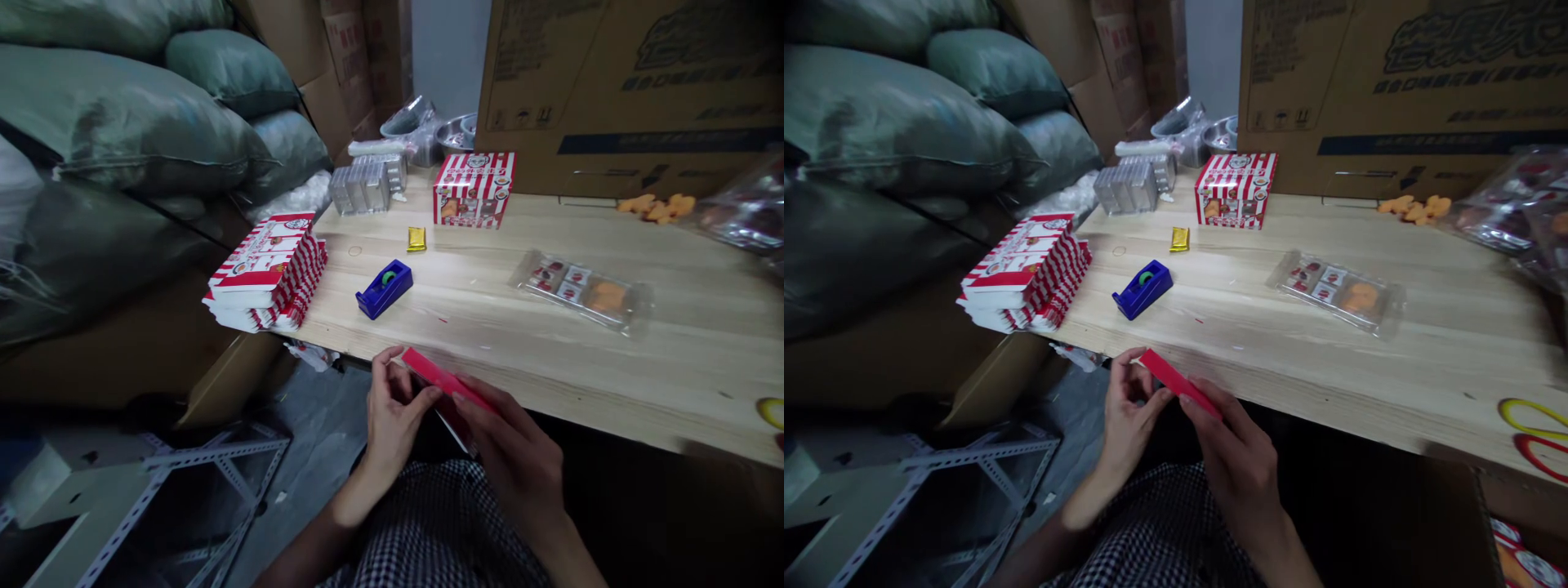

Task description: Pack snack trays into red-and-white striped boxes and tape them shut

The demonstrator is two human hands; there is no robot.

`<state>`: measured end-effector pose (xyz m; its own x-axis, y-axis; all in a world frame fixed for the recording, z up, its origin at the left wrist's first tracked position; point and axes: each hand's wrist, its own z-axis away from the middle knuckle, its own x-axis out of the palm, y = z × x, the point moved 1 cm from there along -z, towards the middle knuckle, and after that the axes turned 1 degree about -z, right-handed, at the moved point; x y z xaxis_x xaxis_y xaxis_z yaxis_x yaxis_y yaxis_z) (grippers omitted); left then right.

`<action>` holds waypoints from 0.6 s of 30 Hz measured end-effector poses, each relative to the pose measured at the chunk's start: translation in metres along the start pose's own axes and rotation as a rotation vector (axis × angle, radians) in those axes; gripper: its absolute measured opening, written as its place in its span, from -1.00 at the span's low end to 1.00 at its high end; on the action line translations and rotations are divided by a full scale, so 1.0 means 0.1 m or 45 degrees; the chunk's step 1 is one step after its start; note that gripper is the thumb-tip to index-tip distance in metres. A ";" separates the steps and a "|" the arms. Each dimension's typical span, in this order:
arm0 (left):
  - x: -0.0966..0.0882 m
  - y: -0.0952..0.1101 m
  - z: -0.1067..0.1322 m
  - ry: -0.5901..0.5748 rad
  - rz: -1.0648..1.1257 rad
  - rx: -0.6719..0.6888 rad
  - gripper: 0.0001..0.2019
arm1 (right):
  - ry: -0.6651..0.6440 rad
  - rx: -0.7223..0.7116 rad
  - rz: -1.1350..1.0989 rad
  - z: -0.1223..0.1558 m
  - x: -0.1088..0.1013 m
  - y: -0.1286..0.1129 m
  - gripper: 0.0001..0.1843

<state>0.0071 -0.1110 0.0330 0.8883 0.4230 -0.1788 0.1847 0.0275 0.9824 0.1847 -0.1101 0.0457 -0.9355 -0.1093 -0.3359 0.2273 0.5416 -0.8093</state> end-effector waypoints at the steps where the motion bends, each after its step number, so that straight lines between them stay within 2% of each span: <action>1: -0.03 0.00 -0.03 0.093 -0.151 0.194 -0.33 | -0.005 0.040 -0.033 -0.03 -0.03 0.00 -0.44; 2: -0.07 0.01 -0.06 0.153 -0.287 0.411 -0.33 | -0.015 0.080 -0.072 -0.05 -0.06 0.00 -0.47; 4: -0.11 0.08 -0.13 0.100 -0.482 0.832 -0.43 | -0.032 0.154 -0.148 -0.11 -0.11 0.01 -0.54; 6: -0.13 0.16 -0.23 -0.125 -0.580 1.089 -0.61 | -0.069 0.218 -0.200 -0.17 -0.17 0.03 -0.59; 7: -0.13 0.19 -0.28 -0.246 -0.594 1.121 -0.69 | -0.093 0.253 -0.219 -0.20 -0.19 0.05 -0.62; 9: -0.12 0.23 -0.41 -0.424 -0.560 1.041 -0.78 | -0.101 0.328 -0.255 -0.25 -0.23 0.12 -0.69; 11: -0.11 0.22 -0.53 -0.458 -0.500 0.877 -0.70 | 0.003 0.435 -0.323 -0.29 -0.27 0.23 -0.77; 13: -0.12 0.16 -0.61 -0.407 -0.434 0.677 -0.47 | 0.254 0.584 -0.445 -0.32 -0.32 0.38 -0.82; 15: -0.13 0.05 -0.64 -0.452 -0.320 0.417 -0.32 | 0.525 0.707 -0.572 -0.32 -0.38 0.54 -0.80; 16: -0.12 -0.01 -0.64 -0.546 -0.253 0.272 -0.32 | 0.629 0.741 -0.610 -0.31 -0.41 0.61 -0.78; 18: -0.08 -0.13 -0.62 -0.766 -0.125 0.022 -0.47 | 0.742 0.771 -0.619 -0.27 -0.45 0.75 -0.74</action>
<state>-0.0287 -0.0582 0.0248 0.9476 -0.1668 -0.2726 0.2803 0.0240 0.9596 0.2364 -0.0422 0.0129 -0.9140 0.3107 0.2607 -0.2718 0.0080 -0.9623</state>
